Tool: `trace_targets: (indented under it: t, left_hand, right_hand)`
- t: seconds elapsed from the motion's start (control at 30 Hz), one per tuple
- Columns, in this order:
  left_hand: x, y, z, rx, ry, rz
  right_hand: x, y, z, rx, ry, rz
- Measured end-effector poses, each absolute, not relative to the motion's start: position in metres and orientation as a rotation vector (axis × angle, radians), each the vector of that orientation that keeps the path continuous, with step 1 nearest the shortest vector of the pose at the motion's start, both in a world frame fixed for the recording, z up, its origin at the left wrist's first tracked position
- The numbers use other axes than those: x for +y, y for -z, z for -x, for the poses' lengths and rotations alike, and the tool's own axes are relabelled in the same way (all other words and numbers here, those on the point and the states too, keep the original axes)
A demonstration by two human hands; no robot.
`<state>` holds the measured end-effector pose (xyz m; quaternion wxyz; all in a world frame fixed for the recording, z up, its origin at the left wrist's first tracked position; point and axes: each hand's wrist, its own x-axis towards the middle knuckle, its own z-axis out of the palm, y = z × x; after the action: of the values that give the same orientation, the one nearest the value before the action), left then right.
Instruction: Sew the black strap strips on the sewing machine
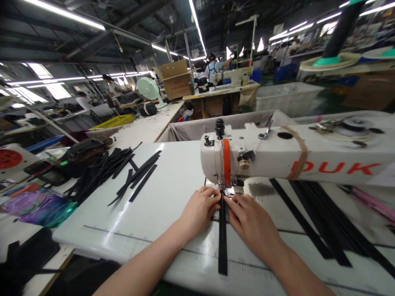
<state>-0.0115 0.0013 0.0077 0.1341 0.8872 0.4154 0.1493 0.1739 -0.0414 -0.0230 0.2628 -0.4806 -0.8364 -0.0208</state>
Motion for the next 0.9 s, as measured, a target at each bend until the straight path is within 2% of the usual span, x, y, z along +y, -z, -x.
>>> trace_targets:
  t: [0.63,0.9]
  left_hand:
    - [0.001,-0.007,0.005,1.3,-0.424,-2.55]
    - [0.005,-0.003,0.005,1.235,-0.585,-2.535]
  right_hand:
    - [-0.046,0.02,-0.174,-2.219,0.031,1.283]
    - [-0.053,0.007,-0.174,-2.191,-0.193,1.153]
